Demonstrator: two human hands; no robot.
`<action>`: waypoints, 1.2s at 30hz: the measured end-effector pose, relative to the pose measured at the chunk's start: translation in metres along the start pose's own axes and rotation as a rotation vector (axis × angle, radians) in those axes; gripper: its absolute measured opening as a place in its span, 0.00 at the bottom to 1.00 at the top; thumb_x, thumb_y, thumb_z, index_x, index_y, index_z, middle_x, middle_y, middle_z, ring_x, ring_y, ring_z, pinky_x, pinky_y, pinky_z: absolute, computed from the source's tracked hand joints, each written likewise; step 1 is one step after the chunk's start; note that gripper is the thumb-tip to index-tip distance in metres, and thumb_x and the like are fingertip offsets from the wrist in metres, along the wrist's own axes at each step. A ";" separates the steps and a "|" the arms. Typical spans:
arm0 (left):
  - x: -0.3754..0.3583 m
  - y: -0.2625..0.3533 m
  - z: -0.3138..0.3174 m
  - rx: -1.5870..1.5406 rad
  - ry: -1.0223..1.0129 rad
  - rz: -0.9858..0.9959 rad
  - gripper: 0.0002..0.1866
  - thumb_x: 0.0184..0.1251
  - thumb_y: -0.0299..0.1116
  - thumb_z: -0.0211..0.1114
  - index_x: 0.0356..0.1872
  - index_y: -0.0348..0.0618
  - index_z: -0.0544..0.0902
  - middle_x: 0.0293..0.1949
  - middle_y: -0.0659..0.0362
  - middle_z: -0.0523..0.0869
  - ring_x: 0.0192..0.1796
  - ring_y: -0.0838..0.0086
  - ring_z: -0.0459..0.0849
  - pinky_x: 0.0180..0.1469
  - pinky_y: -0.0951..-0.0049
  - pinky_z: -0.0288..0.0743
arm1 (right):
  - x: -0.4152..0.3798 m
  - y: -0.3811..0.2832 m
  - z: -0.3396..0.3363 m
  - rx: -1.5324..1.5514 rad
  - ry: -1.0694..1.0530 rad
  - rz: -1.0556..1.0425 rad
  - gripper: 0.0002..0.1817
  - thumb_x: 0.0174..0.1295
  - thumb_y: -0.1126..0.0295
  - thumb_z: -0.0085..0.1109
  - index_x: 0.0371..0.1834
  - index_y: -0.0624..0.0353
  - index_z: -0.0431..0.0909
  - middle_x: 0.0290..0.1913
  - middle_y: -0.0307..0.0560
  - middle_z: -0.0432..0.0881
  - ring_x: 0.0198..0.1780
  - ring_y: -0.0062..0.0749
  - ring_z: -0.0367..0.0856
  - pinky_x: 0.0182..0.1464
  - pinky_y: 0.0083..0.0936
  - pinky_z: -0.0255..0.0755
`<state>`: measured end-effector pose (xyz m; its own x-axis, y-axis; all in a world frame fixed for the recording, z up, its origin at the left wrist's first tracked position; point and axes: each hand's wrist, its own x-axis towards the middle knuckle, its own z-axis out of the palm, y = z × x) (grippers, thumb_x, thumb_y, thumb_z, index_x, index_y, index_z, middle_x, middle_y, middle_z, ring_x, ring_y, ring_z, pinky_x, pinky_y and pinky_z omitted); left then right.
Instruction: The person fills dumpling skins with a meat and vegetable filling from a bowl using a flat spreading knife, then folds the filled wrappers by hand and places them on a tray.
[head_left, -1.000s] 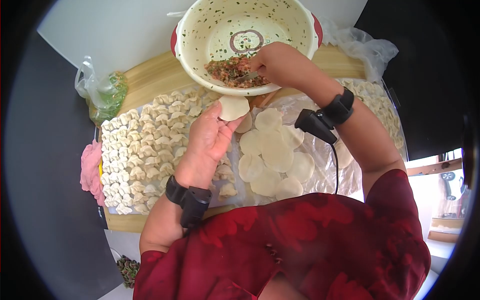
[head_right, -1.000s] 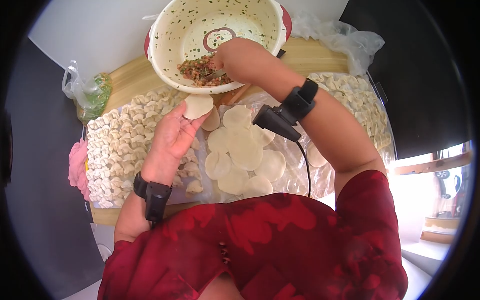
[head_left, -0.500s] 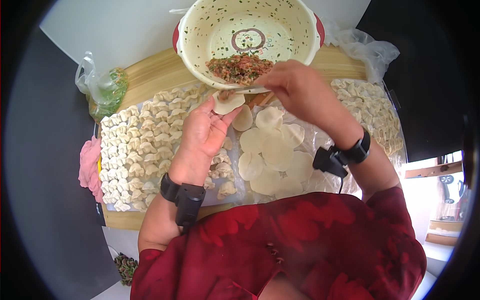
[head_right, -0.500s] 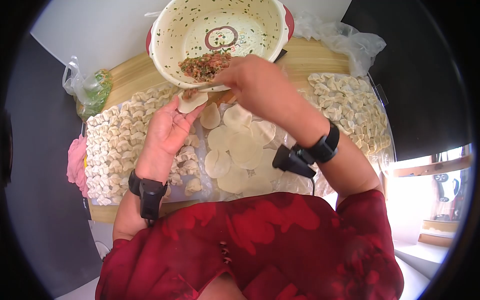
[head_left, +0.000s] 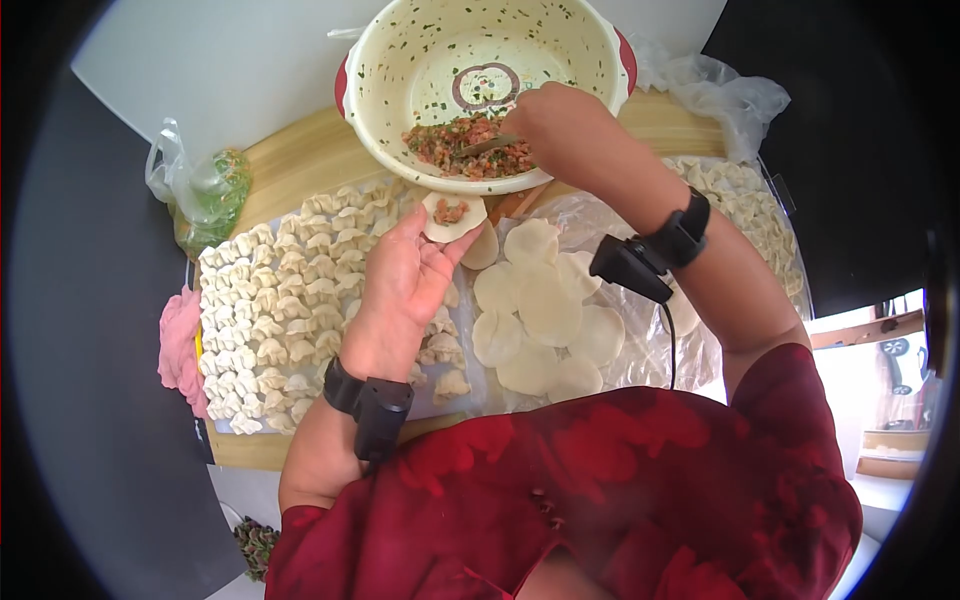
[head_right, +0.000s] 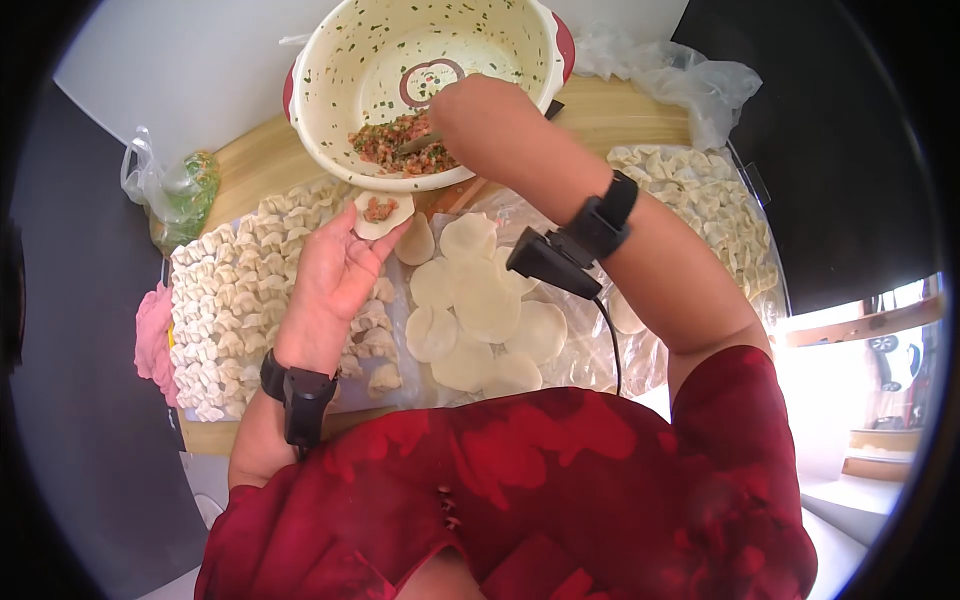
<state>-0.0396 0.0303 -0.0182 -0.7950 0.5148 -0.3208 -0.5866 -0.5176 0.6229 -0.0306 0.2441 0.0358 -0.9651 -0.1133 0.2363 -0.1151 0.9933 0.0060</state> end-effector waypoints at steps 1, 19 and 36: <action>0.000 0.000 0.000 -0.004 -0.002 -0.007 0.19 0.80 0.30 0.41 0.64 0.27 0.62 0.64 0.44 0.73 0.66 0.57 0.74 0.71 0.53 0.69 | 0.005 0.001 0.004 -0.009 -0.087 0.039 0.17 0.49 0.81 0.55 0.39 0.54 0.88 0.34 0.52 0.83 0.41 0.50 0.81 0.44 0.42 0.75; 0.001 -0.001 -0.002 -0.035 -0.030 0.005 0.19 0.81 0.31 0.38 0.65 0.30 0.63 0.62 0.47 0.74 0.63 0.59 0.77 0.67 0.54 0.73 | -0.080 -0.043 0.001 0.322 0.307 -0.101 0.21 0.51 0.82 0.54 0.49 0.57 0.83 0.41 0.48 0.81 0.47 0.47 0.78 0.45 0.38 0.76; -0.026 0.006 -0.011 0.094 -0.137 0.006 0.22 0.80 0.34 0.42 0.68 0.33 0.65 0.64 0.49 0.74 0.65 0.61 0.75 0.67 0.58 0.72 | -0.102 -0.056 0.003 0.335 0.434 -0.150 0.26 0.48 0.86 0.57 0.52 0.55 0.83 0.43 0.45 0.81 0.45 0.43 0.79 0.45 0.36 0.76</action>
<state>-0.0238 0.0066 -0.0138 -0.7661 0.6036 -0.2208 -0.5598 -0.4577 0.6908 0.0737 0.1996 0.0086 -0.7549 -0.1632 0.6352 -0.3805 0.8979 -0.2215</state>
